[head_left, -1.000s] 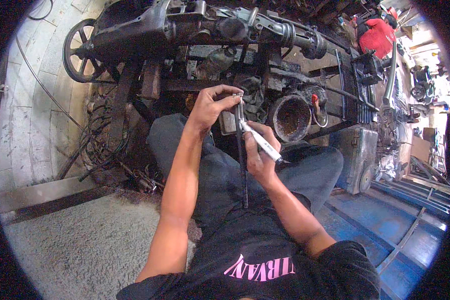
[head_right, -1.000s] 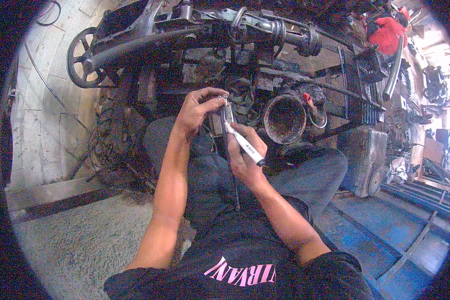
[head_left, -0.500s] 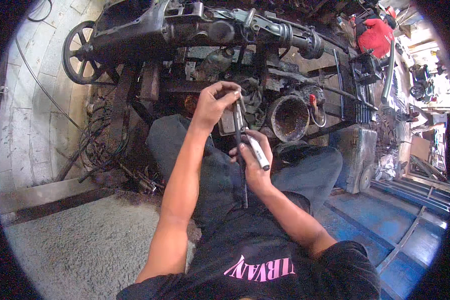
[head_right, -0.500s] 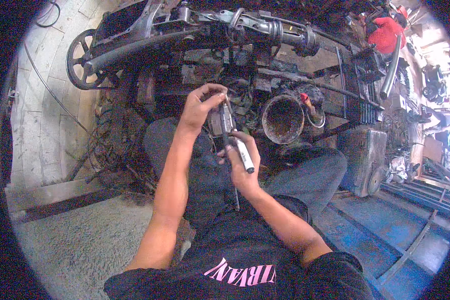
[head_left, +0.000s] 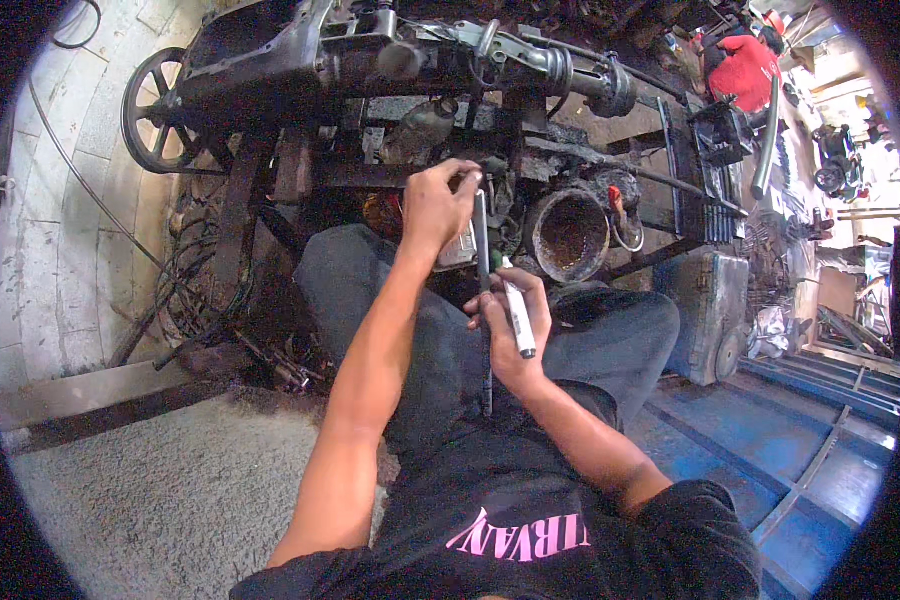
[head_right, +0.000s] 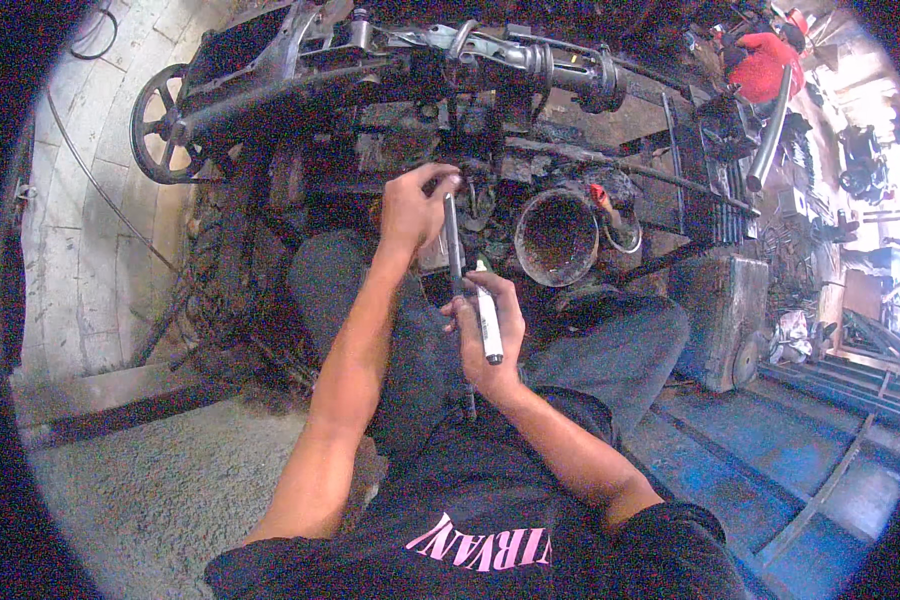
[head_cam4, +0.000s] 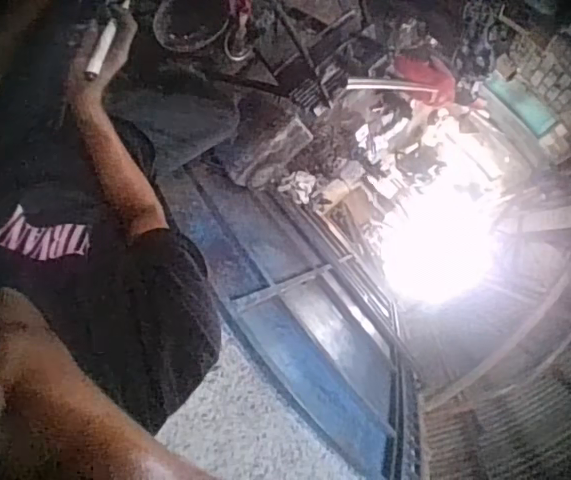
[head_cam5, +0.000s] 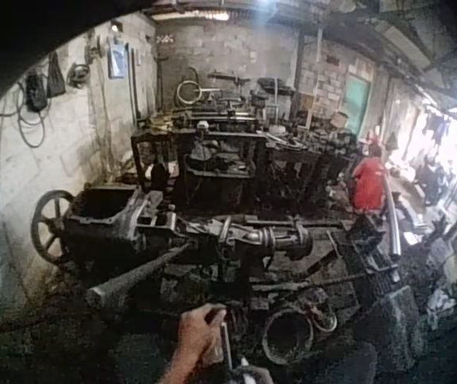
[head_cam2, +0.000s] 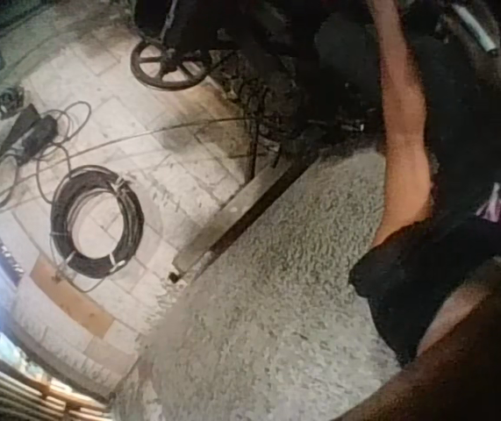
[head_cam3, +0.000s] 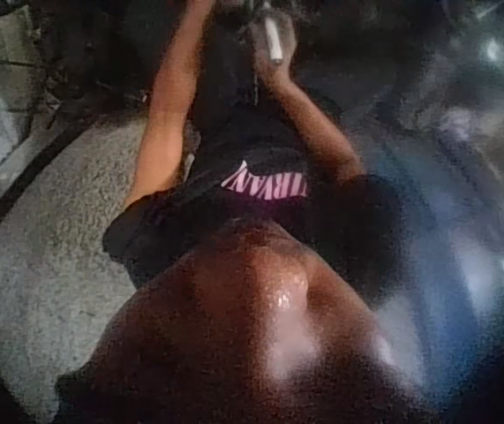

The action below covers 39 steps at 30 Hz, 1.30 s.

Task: The recorder marks a metal part with a pen and then places it into a manual bending machine to shape it.

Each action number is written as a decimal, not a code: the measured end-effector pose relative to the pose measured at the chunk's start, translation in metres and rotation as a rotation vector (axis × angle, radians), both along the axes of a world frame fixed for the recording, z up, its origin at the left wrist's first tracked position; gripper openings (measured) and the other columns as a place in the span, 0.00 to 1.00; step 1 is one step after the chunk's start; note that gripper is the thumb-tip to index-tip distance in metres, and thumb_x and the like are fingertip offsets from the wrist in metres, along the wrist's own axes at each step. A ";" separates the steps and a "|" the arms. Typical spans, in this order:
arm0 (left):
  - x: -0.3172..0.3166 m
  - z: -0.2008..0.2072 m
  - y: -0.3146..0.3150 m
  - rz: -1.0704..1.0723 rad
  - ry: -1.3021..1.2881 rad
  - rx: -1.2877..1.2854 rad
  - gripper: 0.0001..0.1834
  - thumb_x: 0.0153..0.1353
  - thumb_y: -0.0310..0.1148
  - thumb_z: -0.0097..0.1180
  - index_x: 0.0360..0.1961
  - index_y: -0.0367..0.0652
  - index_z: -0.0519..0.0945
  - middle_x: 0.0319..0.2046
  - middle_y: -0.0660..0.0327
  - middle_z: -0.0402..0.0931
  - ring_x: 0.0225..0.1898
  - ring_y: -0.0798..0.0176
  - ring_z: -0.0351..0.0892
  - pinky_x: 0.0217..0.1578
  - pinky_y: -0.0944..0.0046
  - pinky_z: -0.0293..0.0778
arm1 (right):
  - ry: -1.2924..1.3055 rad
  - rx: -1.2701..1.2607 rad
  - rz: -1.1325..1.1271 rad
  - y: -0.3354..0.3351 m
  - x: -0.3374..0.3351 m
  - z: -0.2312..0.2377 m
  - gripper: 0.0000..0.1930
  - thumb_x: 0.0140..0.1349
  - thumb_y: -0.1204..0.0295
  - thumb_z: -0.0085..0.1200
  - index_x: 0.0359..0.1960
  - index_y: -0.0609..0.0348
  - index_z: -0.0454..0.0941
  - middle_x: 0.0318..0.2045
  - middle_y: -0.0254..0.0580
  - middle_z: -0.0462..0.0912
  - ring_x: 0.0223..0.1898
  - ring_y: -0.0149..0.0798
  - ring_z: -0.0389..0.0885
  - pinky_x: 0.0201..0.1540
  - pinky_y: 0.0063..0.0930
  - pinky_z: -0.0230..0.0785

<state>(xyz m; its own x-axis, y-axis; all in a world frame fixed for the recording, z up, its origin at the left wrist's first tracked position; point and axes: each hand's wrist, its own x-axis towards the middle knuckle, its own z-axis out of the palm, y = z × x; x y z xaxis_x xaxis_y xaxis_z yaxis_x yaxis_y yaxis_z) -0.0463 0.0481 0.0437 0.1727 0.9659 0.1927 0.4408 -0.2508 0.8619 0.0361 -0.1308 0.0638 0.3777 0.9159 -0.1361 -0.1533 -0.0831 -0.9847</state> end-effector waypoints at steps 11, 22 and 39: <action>-0.051 0.008 -0.007 -0.405 -0.484 -0.536 0.08 0.68 0.32 0.58 0.39 0.39 0.85 0.26 0.72 0.77 0.25 0.79 0.69 0.26 0.74 0.63 | -0.434 0.252 0.066 0.024 0.021 -0.002 0.17 0.67 0.78 0.51 0.57 0.63 0.75 0.37 0.45 0.85 0.34 0.29 0.81 0.38 0.24 0.74; -0.060 0.011 -0.003 -0.412 -0.496 -0.530 0.09 0.65 0.33 0.57 0.32 0.38 0.83 0.26 0.69 0.77 0.25 0.78 0.68 0.25 0.72 0.62 | -0.789 0.153 -0.117 0.053 0.032 -0.027 0.08 0.59 0.78 0.62 0.36 0.64 0.74 0.30 0.52 0.81 0.30 0.51 0.82 0.34 0.41 0.74; -0.067 0.005 0.001 -0.445 -0.460 -0.502 0.13 0.65 0.38 0.53 0.32 0.39 0.81 0.26 0.69 0.77 0.26 0.76 0.71 0.26 0.73 0.64 | -0.413 -0.016 -0.107 0.042 0.040 -0.031 0.05 0.64 0.77 0.60 0.37 0.64 0.78 0.24 0.38 0.82 0.26 0.26 0.78 0.30 0.25 0.71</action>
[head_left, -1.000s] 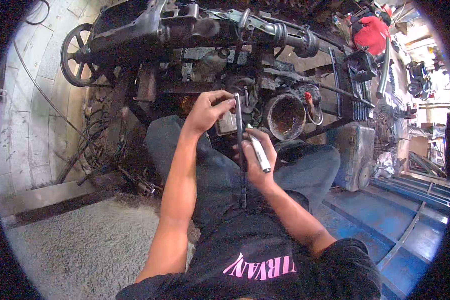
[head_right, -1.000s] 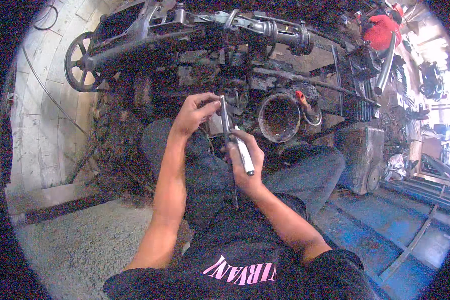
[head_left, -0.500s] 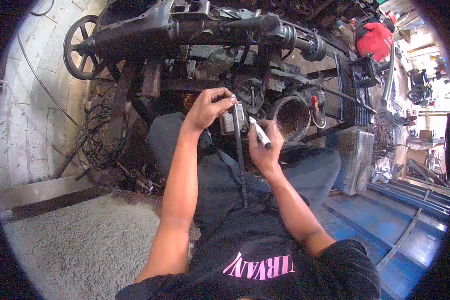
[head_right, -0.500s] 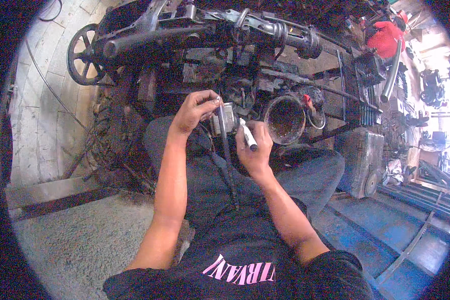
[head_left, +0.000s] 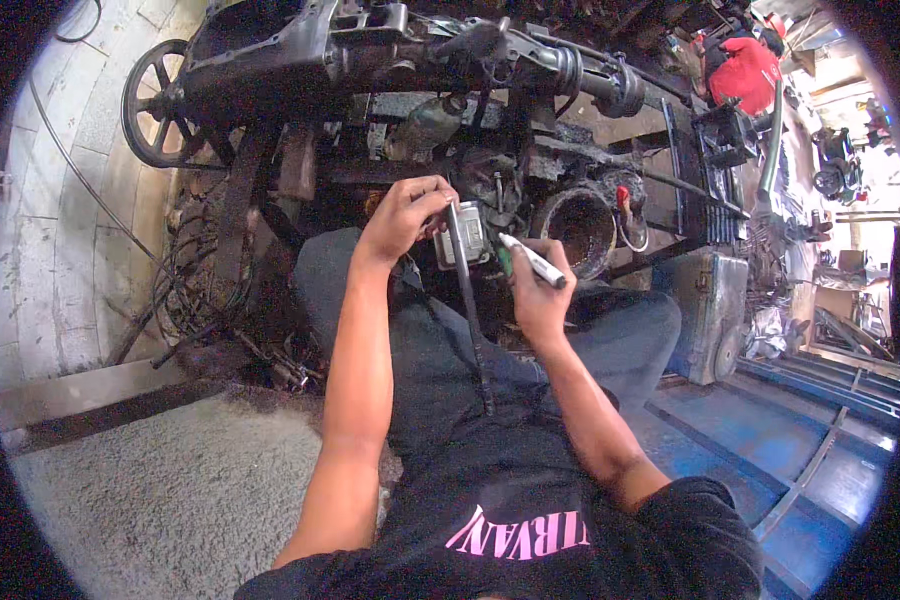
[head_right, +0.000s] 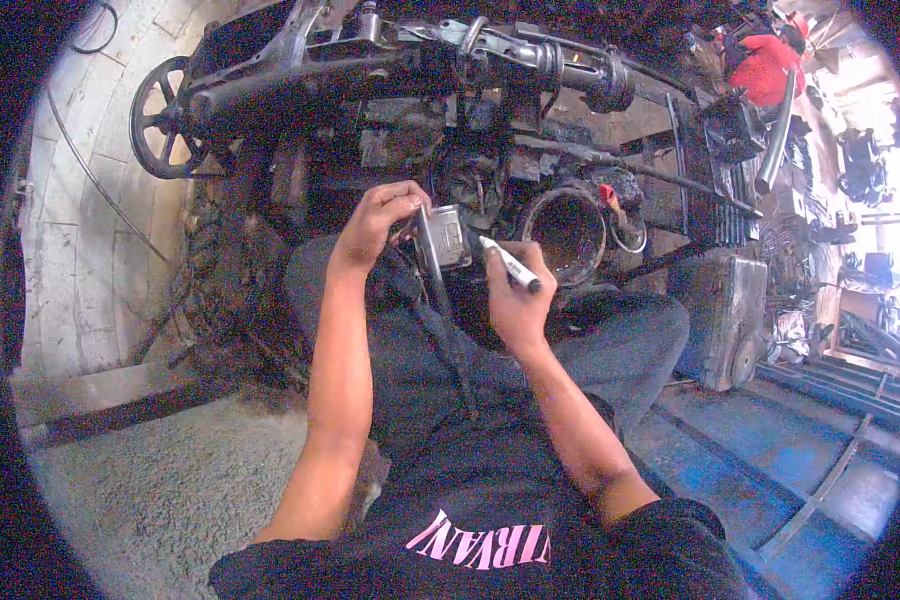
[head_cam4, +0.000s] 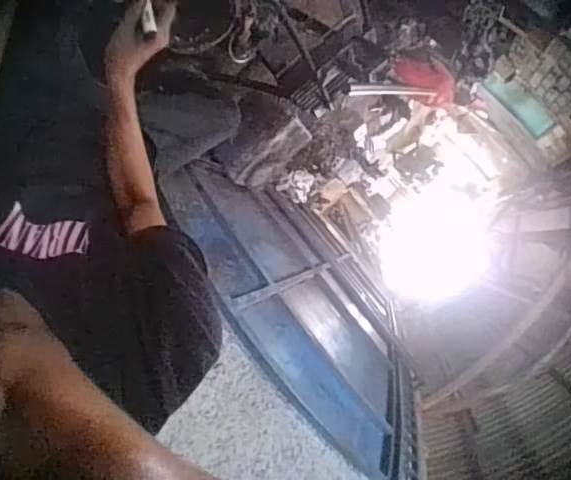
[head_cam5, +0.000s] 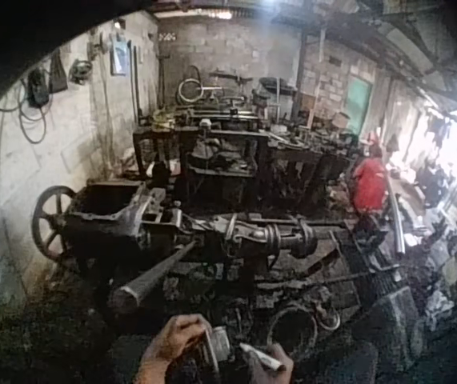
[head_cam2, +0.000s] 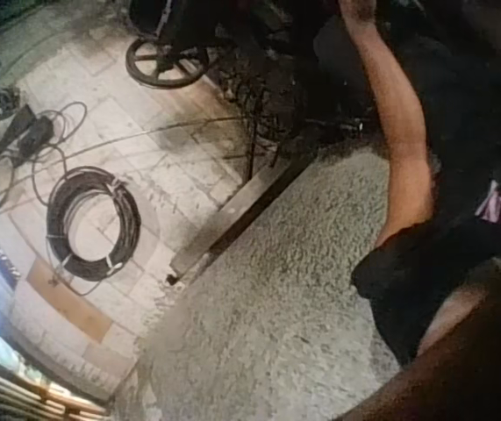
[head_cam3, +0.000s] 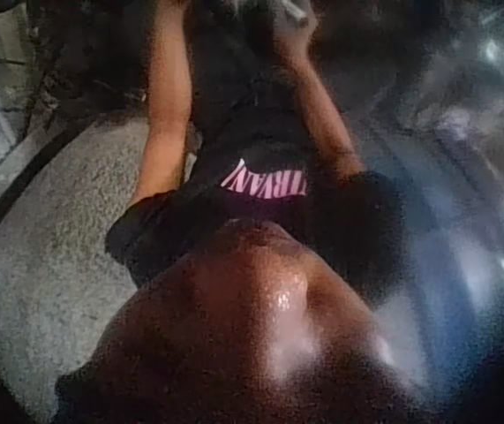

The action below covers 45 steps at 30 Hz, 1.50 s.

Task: The recorder marks a metal part with a pen and then places it into a manual bending machine to shape it.

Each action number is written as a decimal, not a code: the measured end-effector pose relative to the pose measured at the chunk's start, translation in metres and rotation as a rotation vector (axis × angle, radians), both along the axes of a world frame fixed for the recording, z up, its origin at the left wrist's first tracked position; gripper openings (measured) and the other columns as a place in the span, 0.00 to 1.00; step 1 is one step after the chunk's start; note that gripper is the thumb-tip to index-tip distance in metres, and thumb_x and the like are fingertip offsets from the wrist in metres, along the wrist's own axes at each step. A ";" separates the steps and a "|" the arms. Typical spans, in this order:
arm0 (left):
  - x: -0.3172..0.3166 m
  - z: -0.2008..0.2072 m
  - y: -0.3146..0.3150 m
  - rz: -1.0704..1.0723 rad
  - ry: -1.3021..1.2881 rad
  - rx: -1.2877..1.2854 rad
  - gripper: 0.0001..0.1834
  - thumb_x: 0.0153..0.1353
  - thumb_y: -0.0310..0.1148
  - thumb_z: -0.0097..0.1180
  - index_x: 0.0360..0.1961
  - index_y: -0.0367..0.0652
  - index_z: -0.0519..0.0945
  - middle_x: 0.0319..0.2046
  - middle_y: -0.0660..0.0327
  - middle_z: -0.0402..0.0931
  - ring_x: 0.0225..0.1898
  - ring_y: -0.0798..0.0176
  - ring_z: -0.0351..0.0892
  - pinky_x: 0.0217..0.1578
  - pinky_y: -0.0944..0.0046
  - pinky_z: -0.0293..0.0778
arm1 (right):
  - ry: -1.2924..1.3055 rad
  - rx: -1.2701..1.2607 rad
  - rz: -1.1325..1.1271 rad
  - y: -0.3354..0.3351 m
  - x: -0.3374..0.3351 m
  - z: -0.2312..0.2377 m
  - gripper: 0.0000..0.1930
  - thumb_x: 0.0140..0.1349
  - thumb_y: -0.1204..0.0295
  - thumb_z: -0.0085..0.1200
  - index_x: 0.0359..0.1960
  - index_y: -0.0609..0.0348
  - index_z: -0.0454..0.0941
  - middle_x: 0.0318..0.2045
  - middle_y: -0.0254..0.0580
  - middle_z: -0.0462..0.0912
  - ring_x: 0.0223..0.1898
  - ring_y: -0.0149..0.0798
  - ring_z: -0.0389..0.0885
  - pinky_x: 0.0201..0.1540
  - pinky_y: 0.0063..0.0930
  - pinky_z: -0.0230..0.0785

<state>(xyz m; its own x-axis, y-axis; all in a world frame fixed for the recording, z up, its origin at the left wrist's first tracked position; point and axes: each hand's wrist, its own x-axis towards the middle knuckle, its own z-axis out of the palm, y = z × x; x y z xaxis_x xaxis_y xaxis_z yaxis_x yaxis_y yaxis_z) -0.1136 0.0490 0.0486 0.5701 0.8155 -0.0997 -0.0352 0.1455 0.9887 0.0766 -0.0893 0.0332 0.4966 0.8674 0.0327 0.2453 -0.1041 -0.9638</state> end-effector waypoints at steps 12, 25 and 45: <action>-0.001 0.009 -0.002 -0.029 0.048 0.041 0.13 0.67 0.41 0.55 0.31 0.43 0.79 0.24 0.72 0.74 0.25 0.78 0.68 0.25 0.73 0.62 | 0.107 0.177 0.145 -0.018 -0.034 0.036 0.09 0.62 0.74 0.60 0.42 0.64 0.78 0.28 0.41 0.83 0.28 0.29 0.79 0.33 0.26 0.72; 0.000 0.010 -0.003 -0.013 0.058 0.049 0.13 0.68 0.40 0.54 0.34 0.42 0.83 0.26 0.71 0.76 0.24 0.80 0.67 0.24 0.74 0.60 | 0.093 0.208 0.117 -0.013 -0.035 0.038 0.08 0.63 0.75 0.58 0.42 0.63 0.77 0.26 0.40 0.81 0.27 0.28 0.77 0.32 0.26 0.71; -0.002 0.015 -0.007 -0.032 0.033 0.002 0.15 0.67 0.38 0.56 0.42 0.37 0.86 0.28 0.66 0.80 0.26 0.75 0.73 0.27 0.71 0.69 | 0.029 0.207 0.151 -0.018 -0.033 0.036 0.07 0.64 0.76 0.58 0.42 0.64 0.77 0.28 0.39 0.82 0.29 0.27 0.78 0.33 0.26 0.72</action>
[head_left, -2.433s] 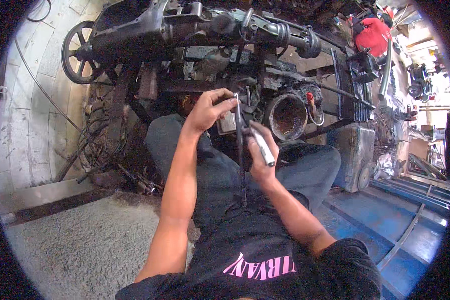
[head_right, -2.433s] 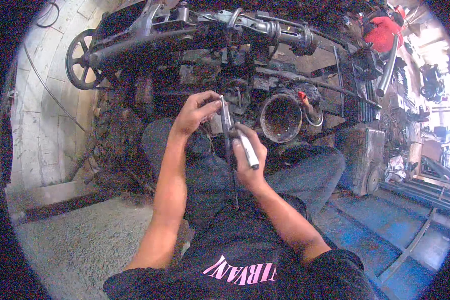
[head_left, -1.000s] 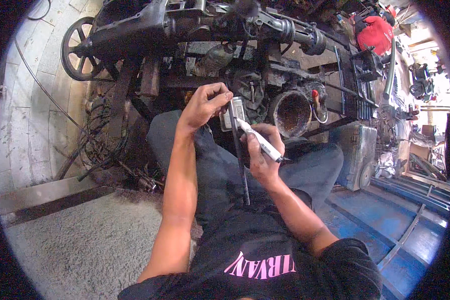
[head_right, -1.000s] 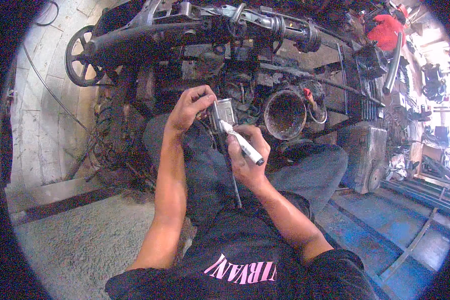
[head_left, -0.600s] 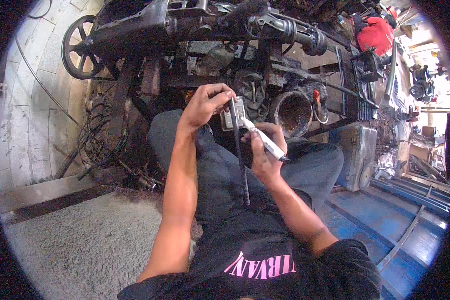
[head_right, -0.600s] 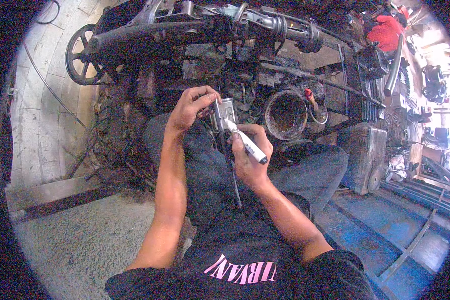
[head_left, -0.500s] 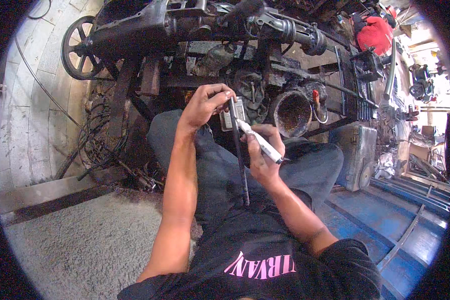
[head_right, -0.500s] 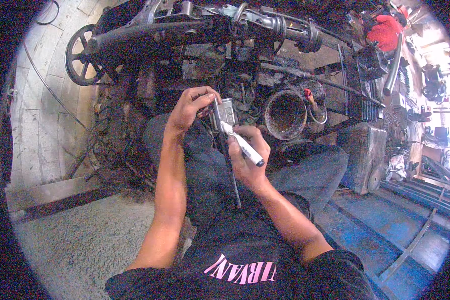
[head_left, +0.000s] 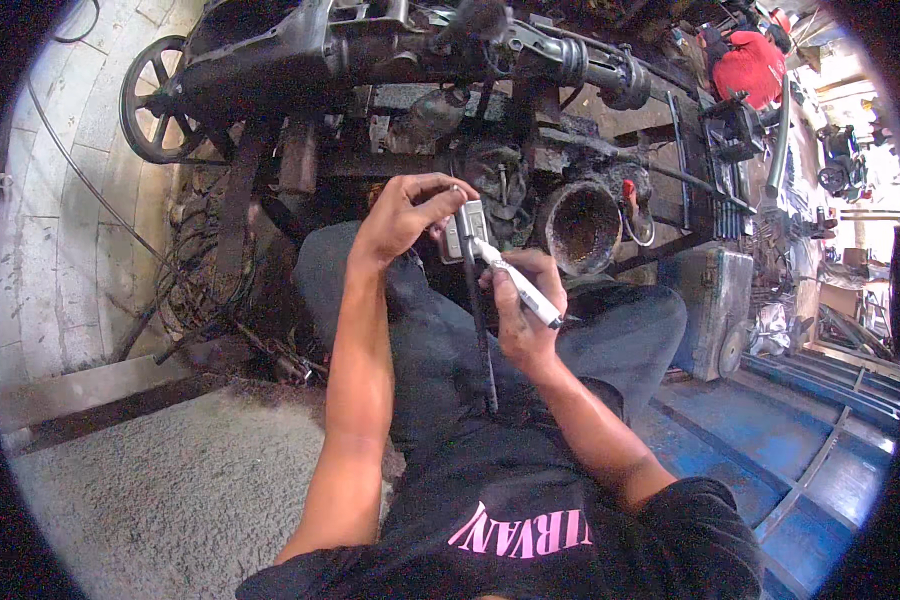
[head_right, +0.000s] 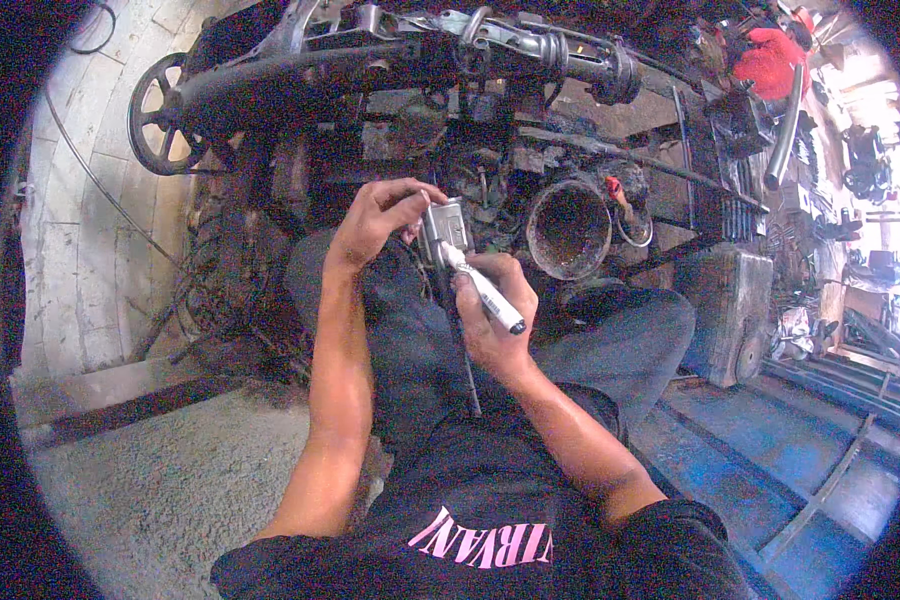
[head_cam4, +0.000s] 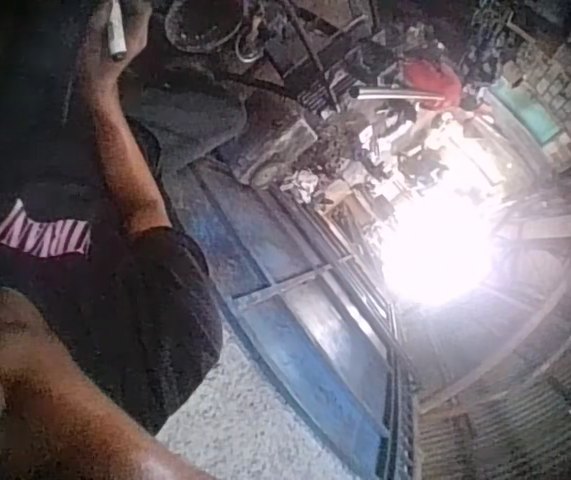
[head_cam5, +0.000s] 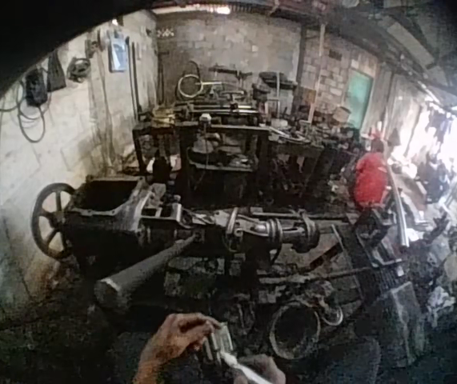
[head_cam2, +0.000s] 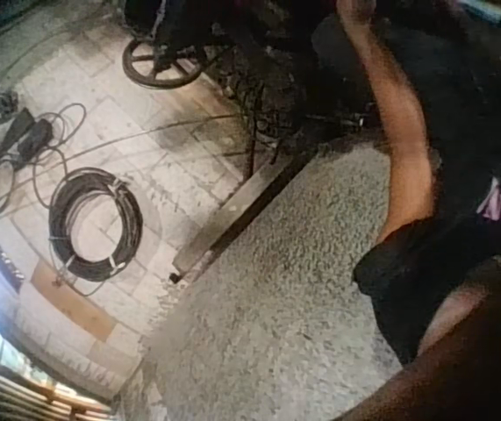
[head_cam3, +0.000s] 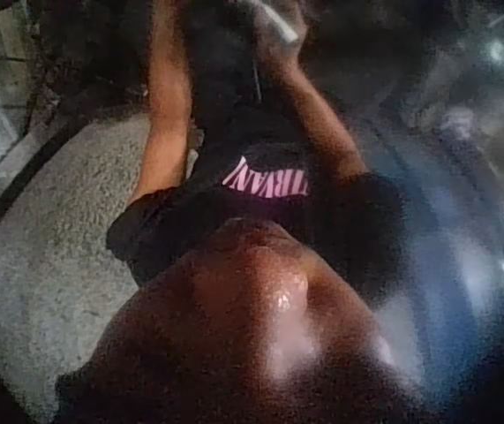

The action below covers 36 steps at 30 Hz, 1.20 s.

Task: The recorder marks a metal part with a pen and then places it into a manual bending machine to shape it.

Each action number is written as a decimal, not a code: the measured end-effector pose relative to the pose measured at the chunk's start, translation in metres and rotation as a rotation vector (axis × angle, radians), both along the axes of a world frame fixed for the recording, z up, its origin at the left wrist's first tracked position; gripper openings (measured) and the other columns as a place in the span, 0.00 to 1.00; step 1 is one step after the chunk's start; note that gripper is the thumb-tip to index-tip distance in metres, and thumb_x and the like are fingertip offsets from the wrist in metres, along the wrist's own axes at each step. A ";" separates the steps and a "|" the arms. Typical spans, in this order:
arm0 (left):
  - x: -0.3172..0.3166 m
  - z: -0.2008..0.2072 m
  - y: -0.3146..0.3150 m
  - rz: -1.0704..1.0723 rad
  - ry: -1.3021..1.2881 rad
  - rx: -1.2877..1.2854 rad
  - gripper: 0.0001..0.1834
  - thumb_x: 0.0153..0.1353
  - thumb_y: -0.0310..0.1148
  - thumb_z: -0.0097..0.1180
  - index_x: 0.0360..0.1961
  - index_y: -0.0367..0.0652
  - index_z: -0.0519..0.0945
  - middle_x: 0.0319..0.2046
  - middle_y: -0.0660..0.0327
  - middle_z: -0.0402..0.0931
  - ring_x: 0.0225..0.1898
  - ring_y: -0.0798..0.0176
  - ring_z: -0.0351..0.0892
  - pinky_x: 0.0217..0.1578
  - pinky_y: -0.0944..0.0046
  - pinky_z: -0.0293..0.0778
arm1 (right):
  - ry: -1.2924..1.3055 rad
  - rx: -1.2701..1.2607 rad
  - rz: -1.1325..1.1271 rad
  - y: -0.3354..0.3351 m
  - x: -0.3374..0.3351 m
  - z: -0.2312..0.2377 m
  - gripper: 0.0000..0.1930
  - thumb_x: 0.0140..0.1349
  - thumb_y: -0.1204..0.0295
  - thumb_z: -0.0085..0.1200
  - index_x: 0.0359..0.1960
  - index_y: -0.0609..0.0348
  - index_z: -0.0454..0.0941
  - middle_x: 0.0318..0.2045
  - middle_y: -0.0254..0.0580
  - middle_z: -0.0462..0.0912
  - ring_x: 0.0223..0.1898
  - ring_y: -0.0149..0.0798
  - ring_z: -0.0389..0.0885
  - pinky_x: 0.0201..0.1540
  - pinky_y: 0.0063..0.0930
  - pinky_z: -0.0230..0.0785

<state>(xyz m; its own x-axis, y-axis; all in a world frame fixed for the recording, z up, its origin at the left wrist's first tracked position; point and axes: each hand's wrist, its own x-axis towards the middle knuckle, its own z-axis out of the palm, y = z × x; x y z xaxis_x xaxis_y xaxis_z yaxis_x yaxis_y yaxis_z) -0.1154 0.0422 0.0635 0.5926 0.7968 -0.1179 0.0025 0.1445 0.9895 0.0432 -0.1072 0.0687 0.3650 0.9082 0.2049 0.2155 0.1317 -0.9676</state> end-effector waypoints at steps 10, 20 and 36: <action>-0.003 -0.001 0.001 0.072 -0.011 0.038 0.16 0.64 0.39 0.64 0.43 0.36 0.86 0.36 0.60 0.86 0.36 0.70 0.80 0.35 0.66 0.75 | -0.072 0.036 0.053 0.000 0.000 0.007 0.09 0.62 0.78 0.60 0.42 0.64 0.77 0.28 0.42 0.80 0.27 0.31 0.78 0.32 0.27 0.71; -0.002 -0.007 0.003 0.073 -0.039 0.001 0.14 0.63 0.36 0.65 0.43 0.36 0.86 0.37 0.60 0.86 0.36 0.70 0.81 0.38 0.67 0.75 | -0.118 0.076 0.062 0.003 -0.001 0.008 0.09 0.61 0.78 0.61 0.42 0.63 0.78 0.32 0.45 0.81 0.29 0.35 0.81 0.34 0.28 0.73; -0.002 -0.004 0.002 0.065 -0.047 -0.030 0.17 0.63 0.39 0.64 0.45 0.36 0.87 0.37 0.60 0.86 0.37 0.70 0.81 0.39 0.67 0.75 | -0.078 0.078 0.060 0.002 0.000 0.001 0.08 0.63 0.77 0.60 0.43 0.63 0.77 0.30 0.41 0.81 0.31 0.31 0.80 0.36 0.28 0.72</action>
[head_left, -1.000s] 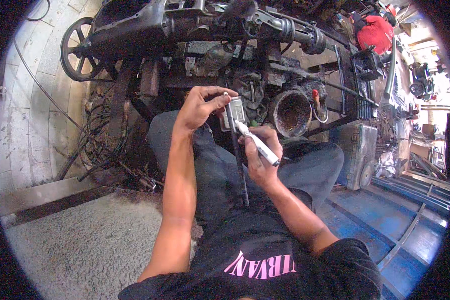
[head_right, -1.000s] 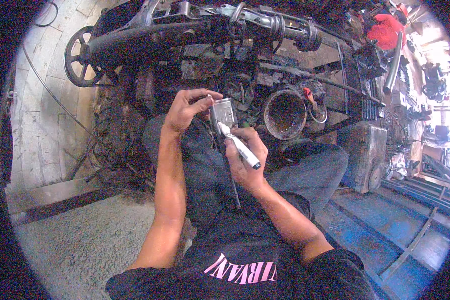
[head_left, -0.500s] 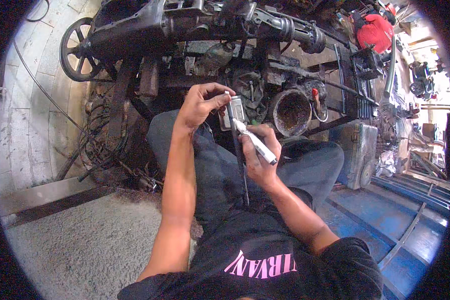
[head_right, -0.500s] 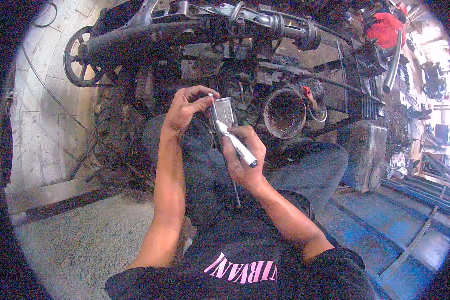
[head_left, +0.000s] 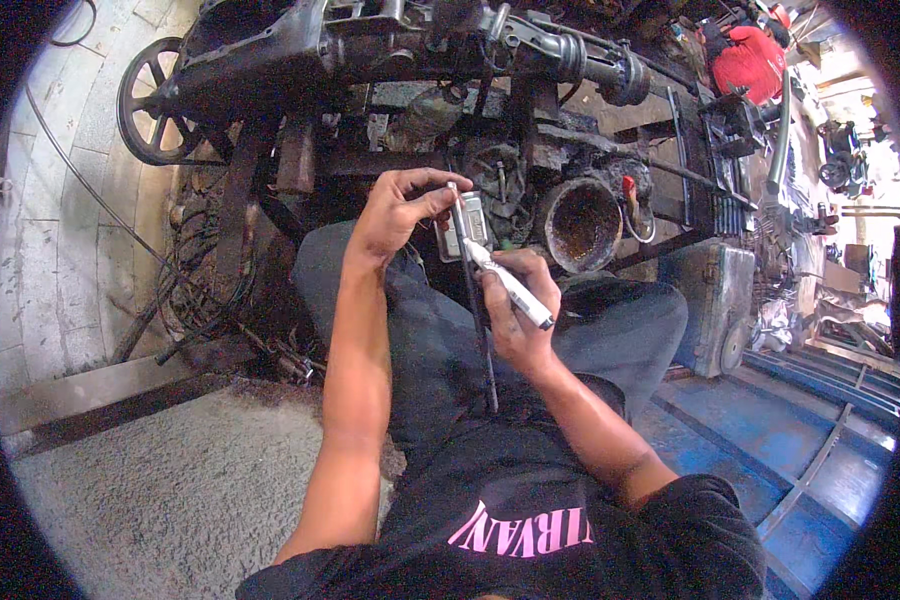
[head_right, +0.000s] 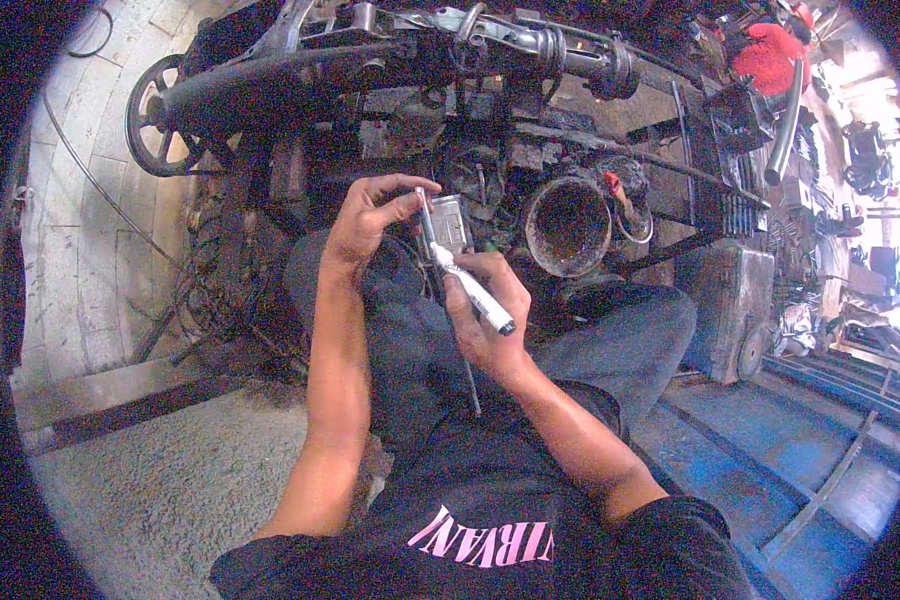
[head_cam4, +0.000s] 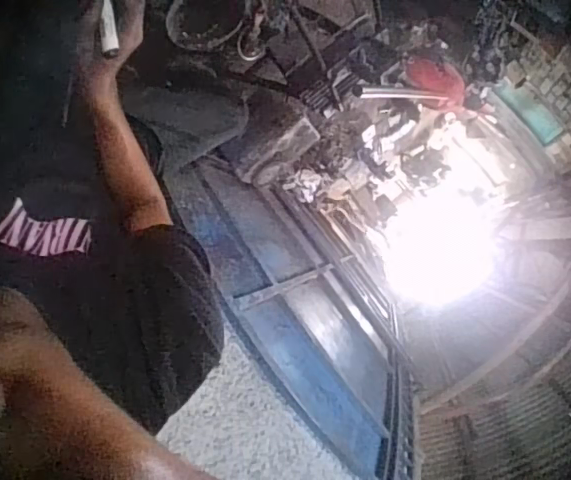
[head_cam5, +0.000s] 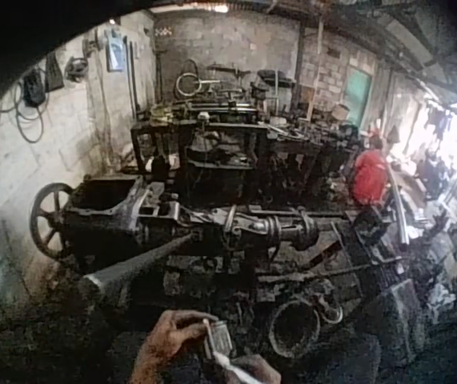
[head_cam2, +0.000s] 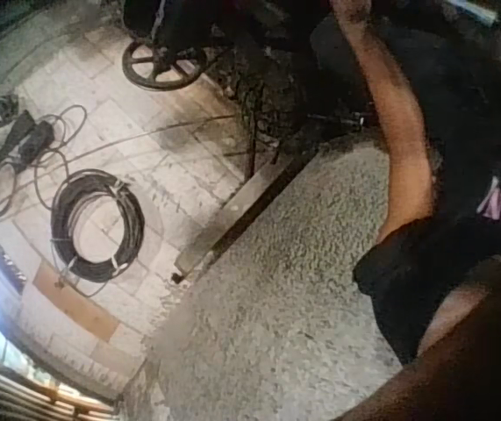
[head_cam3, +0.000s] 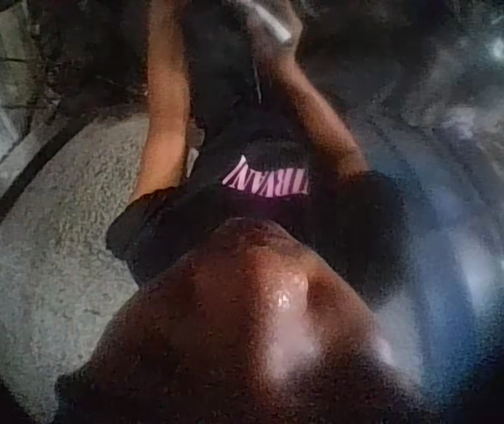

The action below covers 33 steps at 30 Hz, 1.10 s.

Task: The recorder marks a metal part with a pen and then places it into a manual bending machine to shape it.

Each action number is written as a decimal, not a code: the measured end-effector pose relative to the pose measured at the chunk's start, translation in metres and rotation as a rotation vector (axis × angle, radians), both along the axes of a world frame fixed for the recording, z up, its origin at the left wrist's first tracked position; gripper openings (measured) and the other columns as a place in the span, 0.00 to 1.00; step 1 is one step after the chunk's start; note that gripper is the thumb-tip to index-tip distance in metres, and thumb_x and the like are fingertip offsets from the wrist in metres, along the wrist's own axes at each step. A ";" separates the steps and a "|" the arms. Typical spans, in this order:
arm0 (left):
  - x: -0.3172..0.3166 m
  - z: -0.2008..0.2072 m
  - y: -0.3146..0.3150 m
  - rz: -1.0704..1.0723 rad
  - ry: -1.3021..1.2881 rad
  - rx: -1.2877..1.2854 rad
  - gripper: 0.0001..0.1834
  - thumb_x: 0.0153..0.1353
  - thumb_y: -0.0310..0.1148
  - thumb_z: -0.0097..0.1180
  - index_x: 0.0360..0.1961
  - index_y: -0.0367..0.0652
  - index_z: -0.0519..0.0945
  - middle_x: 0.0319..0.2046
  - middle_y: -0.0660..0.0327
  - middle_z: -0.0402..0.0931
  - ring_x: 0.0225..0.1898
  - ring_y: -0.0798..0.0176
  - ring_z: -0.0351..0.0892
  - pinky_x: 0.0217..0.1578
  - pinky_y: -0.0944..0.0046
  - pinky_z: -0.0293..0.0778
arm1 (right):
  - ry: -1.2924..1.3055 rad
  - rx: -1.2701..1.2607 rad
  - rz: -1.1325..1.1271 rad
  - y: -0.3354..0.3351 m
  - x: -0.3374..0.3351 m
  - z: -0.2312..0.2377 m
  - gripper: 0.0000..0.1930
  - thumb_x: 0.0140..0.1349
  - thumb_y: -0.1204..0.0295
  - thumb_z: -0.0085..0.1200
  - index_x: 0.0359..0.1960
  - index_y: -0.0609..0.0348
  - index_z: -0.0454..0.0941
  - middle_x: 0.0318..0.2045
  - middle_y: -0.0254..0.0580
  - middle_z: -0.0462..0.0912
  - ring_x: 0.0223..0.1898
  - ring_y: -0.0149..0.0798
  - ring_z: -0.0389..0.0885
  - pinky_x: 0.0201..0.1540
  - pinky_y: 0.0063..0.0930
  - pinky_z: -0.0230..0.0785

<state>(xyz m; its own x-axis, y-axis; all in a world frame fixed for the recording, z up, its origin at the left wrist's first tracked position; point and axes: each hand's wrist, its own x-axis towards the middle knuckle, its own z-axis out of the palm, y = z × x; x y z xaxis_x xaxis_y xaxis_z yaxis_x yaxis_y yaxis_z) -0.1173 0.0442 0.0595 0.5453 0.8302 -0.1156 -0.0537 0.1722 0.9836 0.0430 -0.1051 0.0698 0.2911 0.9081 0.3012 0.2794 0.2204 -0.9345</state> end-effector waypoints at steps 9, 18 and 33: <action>0.000 0.005 0.000 -0.017 0.007 0.031 0.17 0.63 0.38 0.62 0.47 0.37 0.87 0.40 0.58 0.87 0.44 0.66 0.82 0.54 0.63 0.71 | 0.106 -0.105 -0.044 -0.003 0.003 -0.008 0.08 0.63 0.77 0.59 0.42 0.64 0.77 0.30 0.42 0.81 0.31 0.30 0.78 0.35 0.28 0.71; -0.001 0.004 0.000 -0.056 -0.052 -0.025 0.20 0.63 0.37 0.61 0.51 0.35 0.85 0.40 0.59 0.86 0.45 0.65 0.81 0.56 0.63 0.70 | 0.056 -0.081 -0.035 -0.002 0.001 -0.001 0.08 0.63 0.77 0.59 0.43 0.63 0.77 0.29 0.43 0.80 0.29 0.32 0.79 0.35 0.28 0.72; -0.002 0.004 0.000 -0.092 -0.114 -0.087 0.22 0.63 0.37 0.58 0.55 0.35 0.82 0.40 0.61 0.86 0.46 0.66 0.81 0.55 0.64 0.71 | 0.105 -0.105 -0.062 -0.003 0.002 -0.006 0.08 0.63 0.77 0.59 0.43 0.63 0.77 0.31 0.43 0.81 0.29 0.32 0.78 0.35 0.28 0.72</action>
